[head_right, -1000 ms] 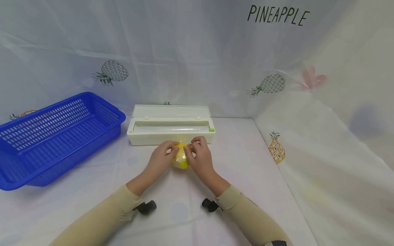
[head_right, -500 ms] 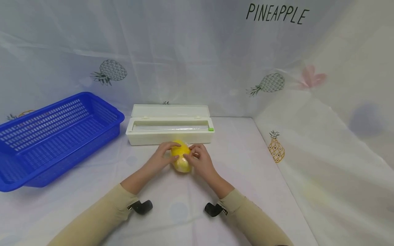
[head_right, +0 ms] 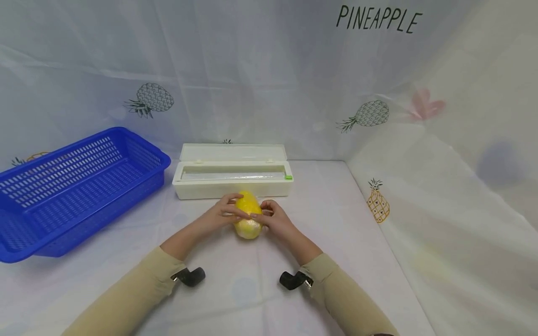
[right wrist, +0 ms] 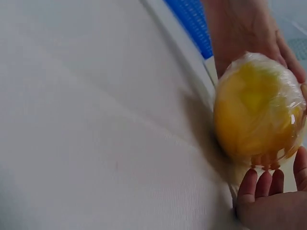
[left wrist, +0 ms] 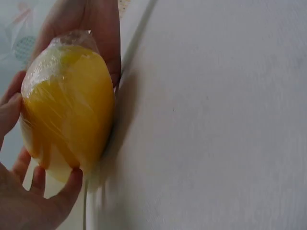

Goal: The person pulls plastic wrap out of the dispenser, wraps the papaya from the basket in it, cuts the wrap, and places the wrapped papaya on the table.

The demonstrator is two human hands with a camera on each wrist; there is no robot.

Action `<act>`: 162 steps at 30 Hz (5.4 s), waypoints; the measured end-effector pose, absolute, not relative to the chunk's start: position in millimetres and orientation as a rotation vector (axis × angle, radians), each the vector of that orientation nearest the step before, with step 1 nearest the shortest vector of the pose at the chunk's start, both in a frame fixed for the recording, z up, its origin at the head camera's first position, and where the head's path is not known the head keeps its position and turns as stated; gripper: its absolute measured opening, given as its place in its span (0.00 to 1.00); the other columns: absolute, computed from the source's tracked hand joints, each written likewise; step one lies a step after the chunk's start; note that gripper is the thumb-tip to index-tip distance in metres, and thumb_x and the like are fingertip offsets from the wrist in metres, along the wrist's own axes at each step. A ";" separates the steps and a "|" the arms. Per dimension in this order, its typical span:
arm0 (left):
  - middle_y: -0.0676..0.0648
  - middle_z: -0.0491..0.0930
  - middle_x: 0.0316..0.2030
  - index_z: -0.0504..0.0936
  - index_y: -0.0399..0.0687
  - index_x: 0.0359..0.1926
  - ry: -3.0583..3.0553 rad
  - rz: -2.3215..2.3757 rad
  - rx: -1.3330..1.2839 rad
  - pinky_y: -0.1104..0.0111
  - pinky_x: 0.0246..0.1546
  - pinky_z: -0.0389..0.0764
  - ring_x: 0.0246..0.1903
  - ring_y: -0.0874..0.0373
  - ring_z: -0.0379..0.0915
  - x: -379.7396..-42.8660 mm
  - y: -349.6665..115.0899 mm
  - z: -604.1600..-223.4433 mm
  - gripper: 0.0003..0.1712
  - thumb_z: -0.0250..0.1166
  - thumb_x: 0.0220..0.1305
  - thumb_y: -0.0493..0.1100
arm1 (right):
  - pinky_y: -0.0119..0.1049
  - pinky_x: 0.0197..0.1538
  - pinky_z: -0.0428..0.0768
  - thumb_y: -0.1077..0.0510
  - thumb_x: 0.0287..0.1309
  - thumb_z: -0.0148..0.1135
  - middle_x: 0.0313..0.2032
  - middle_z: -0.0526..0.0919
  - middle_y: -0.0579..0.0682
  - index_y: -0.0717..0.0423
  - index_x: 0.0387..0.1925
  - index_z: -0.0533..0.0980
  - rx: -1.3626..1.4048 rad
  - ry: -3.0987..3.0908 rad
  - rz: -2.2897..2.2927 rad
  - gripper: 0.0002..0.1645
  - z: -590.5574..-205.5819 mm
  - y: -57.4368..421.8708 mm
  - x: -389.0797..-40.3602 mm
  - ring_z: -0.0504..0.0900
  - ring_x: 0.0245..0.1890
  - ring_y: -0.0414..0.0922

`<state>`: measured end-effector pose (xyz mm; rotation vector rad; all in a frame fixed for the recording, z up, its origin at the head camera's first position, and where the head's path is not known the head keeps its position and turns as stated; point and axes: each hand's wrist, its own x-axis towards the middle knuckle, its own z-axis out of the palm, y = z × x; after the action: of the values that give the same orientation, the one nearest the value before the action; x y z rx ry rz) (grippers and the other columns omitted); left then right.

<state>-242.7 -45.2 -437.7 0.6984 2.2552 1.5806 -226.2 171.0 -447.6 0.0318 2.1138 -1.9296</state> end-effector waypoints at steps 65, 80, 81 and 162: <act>0.43 0.70 0.65 0.77 0.50 0.63 2.523 1.350 0.364 0.44 0.65 0.58 0.66 0.43 0.59 -262.9 -58.3 -423.7 0.29 0.66 0.63 0.53 | 0.52 0.57 0.71 0.53 0.56 0.70 0.57 0.72 0.51 0.54 0.58 0.74 -0.052 2.545 -1.819 0.28 -427.9 130.9 -178.1 0.71 0.56 0.53; 0.42 0.70 0.64 0.78 0.50 0.61 2.523 1.376 0.258 0.47 0.62 0.65 0.63 0.43 0.63 -264.2 -48.5 -416.3 0.29 0.67 0.61 0.56 | 0.37 0.38 0.60 0.52 0.42 0.80 0.31 0.63 0.42 0.40 0.32 0.88 -1.151 3.255 -0.395 0.11 -431.0 112.5 -153.2 0.62 0.33 0.42; 0.42 0.70 0.64 0.78 0.51 0.60 2.519 1.377 0.252 0.47 0.62 0.65 0.63 0.43 0.63 -264.6 -48.3 -416.2 0.29 0.67 0.61 0.56 | 0.38 0.38 0.60 0.53 0.43 0.80 0.30 0.63 0.42 0.40 0.29 0.87 -1.161 3.254 -0.383 0.08 -430.9 113.3 -152.6 0.62 0.33 0.42; 0.40 0.65 0.68 0.76 0.50 0.64 2.392 1.400 0.302 0.41 0.67 0.52 0.69 0.39 0.52 -268.9 -60.7 -413.4 0.28 0.63 0.66 0.53 | 0.29 0.24 0.69 0.52 0.55 0.71 0.21 0.76 0.46 0.65 0.30 0.77 -0.266 2.327 -1.557 0.19 -413.6 165.2 -119.0 0.71 0.22 0.41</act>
<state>-268.9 -60.7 -413.4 0.3022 2.3920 1.3996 -119.0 165.2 -413.6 -0.2661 2.3271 -1.5565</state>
